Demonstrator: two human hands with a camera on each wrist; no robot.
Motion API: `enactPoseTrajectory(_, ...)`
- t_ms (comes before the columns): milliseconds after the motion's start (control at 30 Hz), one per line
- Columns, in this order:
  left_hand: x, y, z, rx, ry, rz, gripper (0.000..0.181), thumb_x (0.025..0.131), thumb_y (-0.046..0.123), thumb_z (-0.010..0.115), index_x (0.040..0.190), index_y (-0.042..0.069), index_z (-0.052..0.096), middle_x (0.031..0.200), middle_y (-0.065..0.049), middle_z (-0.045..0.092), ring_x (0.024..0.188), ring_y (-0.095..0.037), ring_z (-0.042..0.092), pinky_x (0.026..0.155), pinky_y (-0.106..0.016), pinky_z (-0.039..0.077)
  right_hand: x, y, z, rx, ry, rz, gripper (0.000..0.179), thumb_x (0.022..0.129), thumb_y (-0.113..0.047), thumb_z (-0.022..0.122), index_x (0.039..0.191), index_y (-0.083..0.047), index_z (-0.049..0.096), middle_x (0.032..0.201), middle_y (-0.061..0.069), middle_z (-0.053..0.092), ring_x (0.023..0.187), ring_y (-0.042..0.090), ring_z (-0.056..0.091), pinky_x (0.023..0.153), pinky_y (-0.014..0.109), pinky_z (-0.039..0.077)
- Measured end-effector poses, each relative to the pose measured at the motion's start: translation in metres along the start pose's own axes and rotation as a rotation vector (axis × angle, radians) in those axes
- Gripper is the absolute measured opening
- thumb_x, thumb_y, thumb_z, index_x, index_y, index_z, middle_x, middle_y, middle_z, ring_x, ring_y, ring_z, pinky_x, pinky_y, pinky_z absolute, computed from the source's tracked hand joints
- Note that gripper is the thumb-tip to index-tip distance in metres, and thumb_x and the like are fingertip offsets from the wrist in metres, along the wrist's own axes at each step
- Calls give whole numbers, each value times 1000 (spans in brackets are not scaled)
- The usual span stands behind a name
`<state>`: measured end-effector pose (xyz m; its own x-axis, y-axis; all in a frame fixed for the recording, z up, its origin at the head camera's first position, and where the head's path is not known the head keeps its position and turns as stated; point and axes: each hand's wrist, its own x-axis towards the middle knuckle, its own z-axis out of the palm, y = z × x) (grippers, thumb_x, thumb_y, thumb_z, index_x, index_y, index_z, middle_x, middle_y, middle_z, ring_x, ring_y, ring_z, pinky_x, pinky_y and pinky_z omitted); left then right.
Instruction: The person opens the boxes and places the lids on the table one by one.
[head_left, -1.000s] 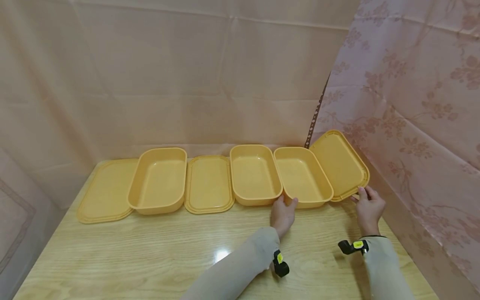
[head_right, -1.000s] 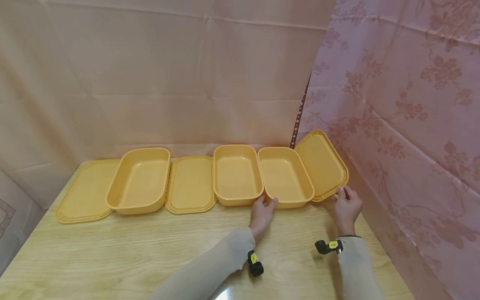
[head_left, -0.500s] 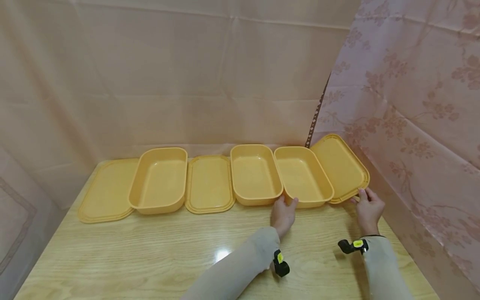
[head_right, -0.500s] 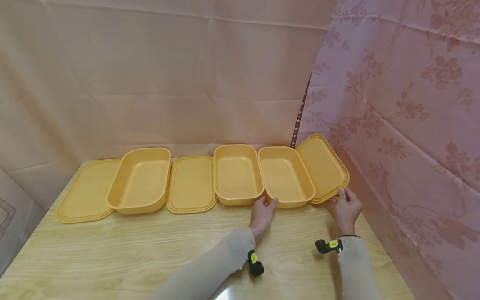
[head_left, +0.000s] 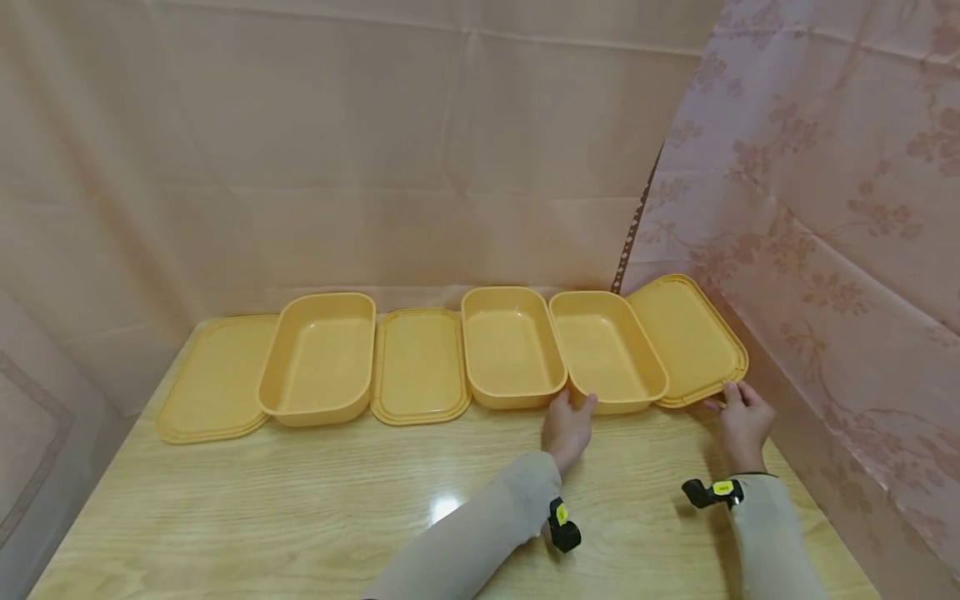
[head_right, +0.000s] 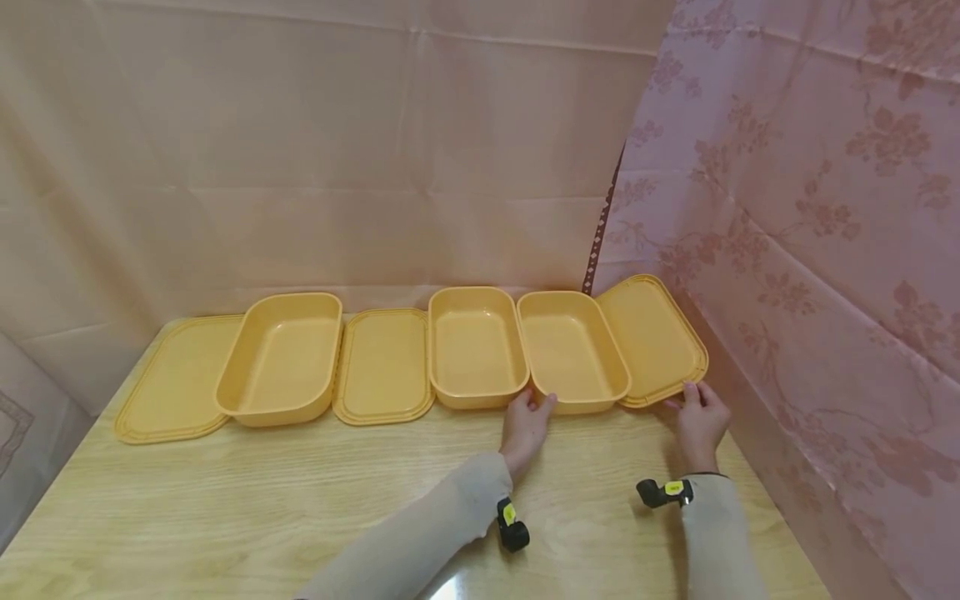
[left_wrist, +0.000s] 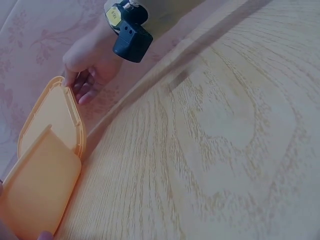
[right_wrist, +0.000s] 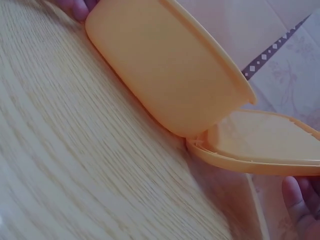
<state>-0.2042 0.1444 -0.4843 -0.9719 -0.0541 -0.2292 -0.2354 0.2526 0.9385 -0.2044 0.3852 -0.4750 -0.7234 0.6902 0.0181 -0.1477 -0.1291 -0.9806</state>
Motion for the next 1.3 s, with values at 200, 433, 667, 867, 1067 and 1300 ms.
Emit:
enactPoseTrajectory(200,0,1,0,-12,-5,-14,54,92,40,63,132,4,58,123,-13,66,118,-31,60,101,-47,46,5,1,-4,-51,-8,26,25,98,-4,52,78,-11,65,64,-7,60,55,4,59,51,15,53)
enactPoseTrajectory(433,0,1,0,2,9,-33,53,91,42,64,130,6,59,115,-10,68,111,-28,62,96,-45,48,10,-1,-9,-372,-18,18,22,100,-13,49,85,-10,64,58,-15,56,51,-1,56,48,14,48)
enactPoseTrajectory(667,0,2,0,8,22,-20,53,90,41,65,129,4,60,107,-8,68,101,-24,62,90,-43,50,16,-6,-11,-615,-58,-16,29,99,-20,49,91,4,63,52,-20,51,46,-3,51,45,15,45)
enactPoseTrajectory(867,-1,1,0,10,31,-6,49,90,39,66,124,4,63,104,-8,68,97,-23,62,87,-42,50,21,-7,-16,-740,-95,-4,38,100,-21,47,92,13,64,46,-24,48,44,-4,48,46,15,43)
enactPoseTrajectory(1067,-1,1,0,9,45,-4,49,89,39,67,123,4,63,103,-8,67,97,-22,62,86,-39,50,23,-5,-19,-856,-91,-22,43,100,-23,46,97,16,63,42,-25,43,45,0,44,46,18,39)
enactPoseTrajectory(1300,-1,2,1,-4,29,-7,52,90,37,66,128,2,60,102,-8,65,95,-21,60,86,-39,49,26,-4,-21,-990,-66,-21,43,99,-25,46,108,13,65,65,12,62,75,29,54,57,24,36)
